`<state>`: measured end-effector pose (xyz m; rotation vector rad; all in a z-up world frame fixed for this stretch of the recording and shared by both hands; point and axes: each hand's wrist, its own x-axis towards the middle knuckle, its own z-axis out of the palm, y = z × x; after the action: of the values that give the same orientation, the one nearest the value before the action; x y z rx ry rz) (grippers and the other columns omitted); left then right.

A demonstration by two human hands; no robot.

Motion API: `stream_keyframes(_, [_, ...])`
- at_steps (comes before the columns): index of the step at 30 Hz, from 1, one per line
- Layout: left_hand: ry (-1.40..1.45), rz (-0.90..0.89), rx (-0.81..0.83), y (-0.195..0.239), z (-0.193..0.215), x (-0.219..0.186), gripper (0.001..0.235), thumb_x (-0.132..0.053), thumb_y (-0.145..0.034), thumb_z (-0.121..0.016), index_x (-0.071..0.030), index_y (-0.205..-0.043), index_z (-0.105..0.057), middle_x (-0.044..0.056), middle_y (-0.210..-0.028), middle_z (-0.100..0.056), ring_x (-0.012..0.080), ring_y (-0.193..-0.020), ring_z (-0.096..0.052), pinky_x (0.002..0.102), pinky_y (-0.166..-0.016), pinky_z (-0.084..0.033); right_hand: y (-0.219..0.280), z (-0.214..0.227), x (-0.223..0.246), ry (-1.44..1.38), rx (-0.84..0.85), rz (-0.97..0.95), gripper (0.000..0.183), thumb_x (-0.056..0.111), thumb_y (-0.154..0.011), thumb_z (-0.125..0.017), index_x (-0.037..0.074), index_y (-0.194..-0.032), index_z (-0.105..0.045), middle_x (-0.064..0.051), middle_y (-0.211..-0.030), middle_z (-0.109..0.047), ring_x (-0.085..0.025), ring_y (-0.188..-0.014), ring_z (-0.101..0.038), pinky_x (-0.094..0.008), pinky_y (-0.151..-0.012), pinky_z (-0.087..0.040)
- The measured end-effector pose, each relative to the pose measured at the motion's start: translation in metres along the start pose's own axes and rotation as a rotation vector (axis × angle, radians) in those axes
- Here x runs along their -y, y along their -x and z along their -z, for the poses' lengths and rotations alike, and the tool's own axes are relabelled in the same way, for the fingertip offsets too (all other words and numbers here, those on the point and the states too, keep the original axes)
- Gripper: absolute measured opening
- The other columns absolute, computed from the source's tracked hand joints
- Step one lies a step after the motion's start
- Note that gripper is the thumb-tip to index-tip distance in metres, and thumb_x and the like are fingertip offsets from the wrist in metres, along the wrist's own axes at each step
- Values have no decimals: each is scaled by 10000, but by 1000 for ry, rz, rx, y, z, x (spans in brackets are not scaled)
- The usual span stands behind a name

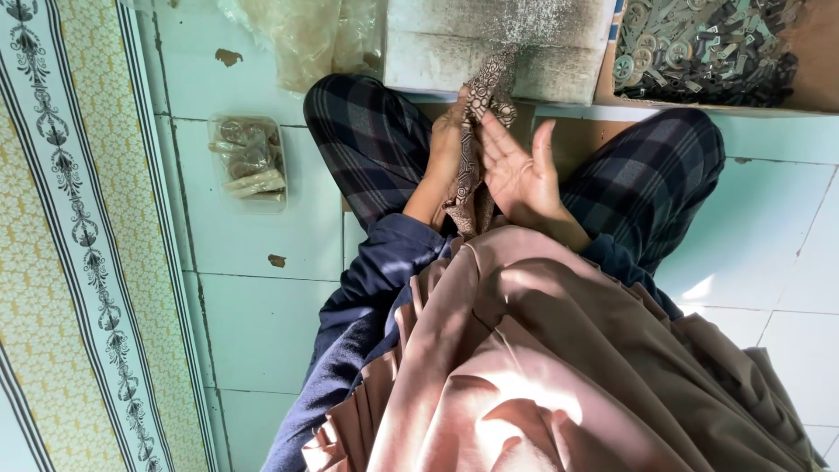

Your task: The person places circular metal items into small plastic bags while sitting on a tiled floor. The person uses their hands to select individual pieces from a large cardboard box and inserts them into separate clear plastic sleeves, occasionally grouping or arranging them.

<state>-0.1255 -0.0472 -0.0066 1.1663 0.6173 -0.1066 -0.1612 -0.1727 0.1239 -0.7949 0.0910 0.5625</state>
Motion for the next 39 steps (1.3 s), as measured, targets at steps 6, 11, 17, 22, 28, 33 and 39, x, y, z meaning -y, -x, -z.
stream_keyframes(6, [-170,-161,93,61,-30,-79,311,-349,-919,-806,-95,-1083,-733,115,-870,-729,217,-902,-693,406,-849,-554,9,-68,28,-55,-142,-29,1003,809,-945,-295,100,-1645,-183,-170,-1729,-49,-445,-1584,-82,-680,-1256,-8])
stream_keyframes(11, [-365,-206,4,48,-24,-72,308,-419,-1037,-602,-136,-1039,-724,138,-839,-708,263,-883,-694,429,-847,-543,7,-47,9,116,-112,-38,979,762,-994,-227,66,-1642,3,-273,-1688,139,-484,-1562,68,-676,-1241,60])
stream_keyframes(17, [-51,-67,50,3,-1,-15,349,-366,-1054,-627,-46,-1035,-766,109,-943,-719,209,-929,-624,427,-954,-522,10,-31,15,118,39,-1,1005,796,-951,-75,76,-1633,-240,-174,-1705,-153,-358,-1573,-100,-511,-1262,-47])
stream_keyframes(22, [166,74,119,4,12,-53,364,-391,-1008,-663,-34,-1048,-722,71,-819,-712,223,-766,-723,380,-845,-572,8,-15,14,-53,66,-76,1053,834,-888,-128,102,-1632,-268,-142,-1580,-480,-251,-1371,-535,-434,-1162,-335])
stream_keyframes(28, [-291,-103,147,52,-29,-75,414,-406,-1005,-682,-92,-1273,-700,215,-1154,-737,380,-1242,-644,529,-1073,-487,-3,-46,22,-75,-130,-37,979,792,-940,-292,61,-1590,-322,-242,-1562,-469,-436,-1397,-516,-569,-1216,-319])
stream_keyframes(33, [-535,-160,53,29,-20,-41,528,-487,-1089,-428,-40,-1222,-675,280,-1128,-720,471,-1209,-619,600,-1041,-489,6,-18,20,602,-67,-242,985,795,-978,-12,99,-1666,-122,-342,-1548,-337,-465,-1311,-429,-603,-1153,-226])
stream_keyframes(39, [190,167,-62,-25,16,0,377,-358,-990,-672,11,-986,-748,152,-830,-707,284,-812,-679,410,-831,-567,5,20,15,1019,-209,130,644,502,-1140,-253,163,-1043,-792,-62,-781,-683,-233,-864,-683,-356,-905,-499])
